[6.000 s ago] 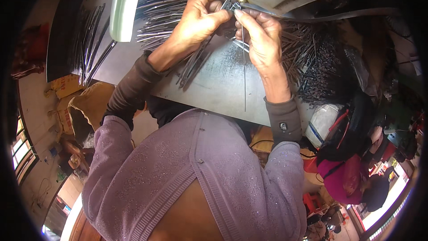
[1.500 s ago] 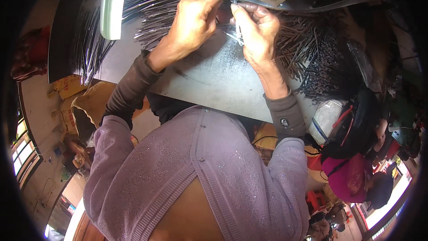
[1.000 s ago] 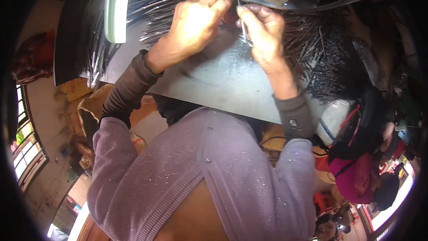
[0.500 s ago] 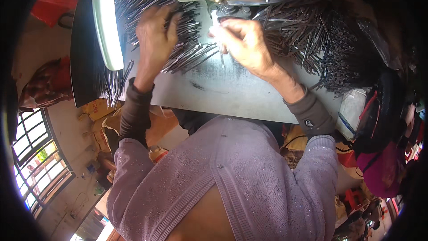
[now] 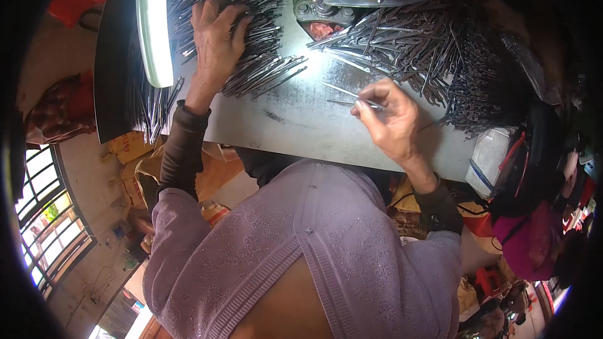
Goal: The person is manually inserting and securing metal strips into a metal frame, likely as part of industrial brush or wiper assembly.
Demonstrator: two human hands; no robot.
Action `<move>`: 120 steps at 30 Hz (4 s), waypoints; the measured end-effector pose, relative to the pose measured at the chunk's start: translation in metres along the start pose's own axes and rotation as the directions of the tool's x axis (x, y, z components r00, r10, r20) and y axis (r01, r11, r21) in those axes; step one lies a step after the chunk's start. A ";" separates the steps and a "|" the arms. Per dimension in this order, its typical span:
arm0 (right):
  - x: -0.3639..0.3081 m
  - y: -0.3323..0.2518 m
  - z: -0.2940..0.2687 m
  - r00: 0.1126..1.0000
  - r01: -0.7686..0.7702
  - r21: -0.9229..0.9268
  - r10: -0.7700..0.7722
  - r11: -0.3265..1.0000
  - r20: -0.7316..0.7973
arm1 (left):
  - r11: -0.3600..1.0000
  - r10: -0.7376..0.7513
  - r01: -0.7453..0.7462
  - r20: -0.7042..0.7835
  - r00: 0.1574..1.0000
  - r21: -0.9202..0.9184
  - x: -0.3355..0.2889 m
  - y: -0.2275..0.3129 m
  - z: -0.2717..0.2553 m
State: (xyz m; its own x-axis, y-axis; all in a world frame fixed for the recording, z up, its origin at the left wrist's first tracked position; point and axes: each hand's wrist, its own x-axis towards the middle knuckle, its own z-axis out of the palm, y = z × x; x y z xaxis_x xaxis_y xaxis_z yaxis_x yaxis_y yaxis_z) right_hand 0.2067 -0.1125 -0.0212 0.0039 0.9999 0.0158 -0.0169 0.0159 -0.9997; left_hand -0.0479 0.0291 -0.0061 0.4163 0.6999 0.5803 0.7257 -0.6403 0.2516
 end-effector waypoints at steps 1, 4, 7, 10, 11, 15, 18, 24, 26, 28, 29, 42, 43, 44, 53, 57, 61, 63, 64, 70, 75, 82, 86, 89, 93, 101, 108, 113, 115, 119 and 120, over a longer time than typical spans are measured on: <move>-0.003 0.000 0.000 0.991 0.132 -0.226 -0.128 0.965 0.031 | 0.999 -0.052 0.052 0.016 0.999 0.007 0.000 0.000 0.001; -0.003 -0.008 -0.002 0.902 0.432 -0.622 -0.334 0.654 0.275 | 0.994 -0.016 0.014 -0.015 1.000 -0.109 0.004 0.002 0.001; -0.006 -0.003 0.000 0.827 0.556 -0.710 -0.380 0.433 0.416 | 0.913 0.324 -0.329 -0.063 0.944 -0.239 0.013 0.012 0.011; 0.004 -0.004 0.008 0.938 0.330 -0.719 -0.295 0.611 0.181 | 0.939 0.208 -0.183 0.060 0.976 -0.290 0.013 0.059 0.010; 0.010 -0.006 0.011 0.937 0.335 -0.720 -0.294 0.608 0.188 | 0.941 0.106 -0.045 0.165 0.981 -0.336 0.007 0.066 0.013; 0.037 -0.005 0.017 0.997 -0.040 -0.213 0.027 0.976 -0.066 | -0.180 -0.313 0.748 0.758 0.572 -0.639 0.009 0.074 0.015; 0.048 -0.007 0.023 0.994 -0.105 -0.106 0.101 0.989 -0.042 | -0.324 -0.230 0.763 0.829 0.510 -0.560 0.008 0.065 0.014; 0.060 -0.003 0.031 0.992 -0.116 -0.103 0.110 0.988 -0.063 | -0.437 -0.221 0.778 0.892 0.394 -0.452 0.012 0.067 0.009; 0.061 -0.001 0.031 0.996 -0.081 -0.070 0.078 0.994 -0.053 | -0.435 -0.214 0.757 0.872 0.440 -0.488 0.009 0.064 0.011; 0.063 -0.002 0.032 0.994 -0.098 -0.064 0.095 0.993 -0.051 | -0.453 -0.208 0.748 0.873 0.440 -0.485 0.009 0.063 0.010; 0.063 -0.003 0.033 0.992 -0.115 -0.055 0.112 0.992 -0.055 | -0.469 -0.198 0.743 0.876 0.440 -0.479 0.008 0.063 0.010; 0.077 -0.004 0.036 0.987 -0.145 0.285 0.159 0.947 -0.025 | -0.002 -0.472 0.530 0.468 0.747 -0.848 0.019 0.076 0.024; 0.078 -0.004 0.036 0.987 -0.144 0.284 0.157 0.948 -0.021 | -0.001 -0.474 0.527 0.465 0.748 -0.850 0.020 0.075 0.027; 0.080 -0.004 0.035 0.986 -0.146 0.294 0.164 0.944 -0.037 | 0.040 -0.486 0.529 0.446 0.752 -0.848 0.021 0.076 0.032; 0.086 -0.002 0.034 0.987 -0.126 0.244 0.147 0.962 -0.070 | 0.226 -0.473 0.493 0.347 0.810 -0.840 0.020 0.070 0.047; 0.085 -0.003 0.036 0.987 -0.117 0.235 0.139 0.965 -0.082 | 0.195 -0.483 0.513 0.373 0.792 -0.836 0.018 0.072 0.047; 0.086 0.000 0.033 0.987 -0.124 0.207 0.143 0.970 -0.077 | 0.135 -0.485 0.517 0.399 0.778 -0.845 0.019 0.074 0.044; 0.086 -0.003 0.033 0.986 -0.144 0.174 0.157 0.974 -0.063 | 0.173 -0.469 0.499 0.375 0.800 -0.849 0.018 0.070 0.044; 0.087 -0.005 0.032 0.984 -0.163 0.142 0.172 0.976 -0.049 | 0.210 -0.452 0.480 0.351 0.820 -0.852 0.018 0.069 0.044; 0.100 -0.013 0.020 0.887 -0.461 0.377 0.419 0.803 0.194 | 0.716 -0.385 0.424 0.194 0.902 -0.555 0.028 0.070 0.024; 0.095 -0.001 0.035 0.962 -0.271 0.353 0.261 0.896 0.077 | 0.722 -0.367 0.440 0.244 0.898 -0.534 0.022 0.069 0.028; 0.080 -0.001 0.031 0.983 -0.182 0.214 0.175 0.960 0.051 | 0.037 -0.465 0.588 0.507 0.726 -0.808 0.027 0.066 0.026; 0.080 -0.006 0.027 0.977 -0.207 0.102 0.201 0.973 0.064 | 0.193 -0.458 0.555 0.426 0.781 -0.809 0.029 0.066 0.032; 0.079 -0.002 0.027 0.979 -0.186 0.073 0.179 0.980 0.100 | 0.173 -0.480 0.525 0.394 0.784 -0.833 0.030 0.070 0.039; 0.079 -0.001 0.031 0.979 -0.200 0.117 0.196 0.973 0.048 | 0.087 -0.503 0.597 0.482 0.717 -0.797 0.033 0.068 0.041; 0.078 -0.001 0.037 0.980 -0.197 0.135 0.199 0.971 -0.003 | 0.092 -0.489 0.529 0.425 0.762 -0.844 0.031 0.067 0.044; 0.077 -0.016 0.028 0.939 -0.343 0.278 0.327 0.897 0.105 | 0.015 -0.284 0.618 0.589 0.757 -0.786 0.026 0.054 0.037; 0.059 -0.014 0.041 0.983 -0.121 0.222 0.148 0.968 -0.111 | 0.296 -0.318 0.634 0.552 0.771 -0.715 -0.012 0.083 0.023; 0.054 -0.014 0.037 0.988 -0.132 0.174 0.143 0.976 -0.055 | -0.056 -0.265 0.785 0.767 0.584 -0.617 -0.019 0.093 -0.004; 0.055 -0.009 0.029 0.990 -0.137 0.507 0.108 0.851 0.087 | -0.469 -0.094 0.790 0.912 0.400 -0.395 -0.021 0.073 -0.023; 0.056 -0.009 0.031 0.992 -0.117 0.505 0.082 0.855 0.092 | -0.465 -0.069 0.804 0.920 0.386 -0.372 -0.019 0.067 -0.027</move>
State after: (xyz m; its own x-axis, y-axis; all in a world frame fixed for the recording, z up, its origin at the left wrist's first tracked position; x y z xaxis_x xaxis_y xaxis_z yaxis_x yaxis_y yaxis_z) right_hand 0.1758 -0.0565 -0.0106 -0.0898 0.9939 -0.0644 -0.5193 -0.1020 -0.8485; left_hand -0.0217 -0.0358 0.0203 0.6149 0.6051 -0.5057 -0.2062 0.7423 0.6375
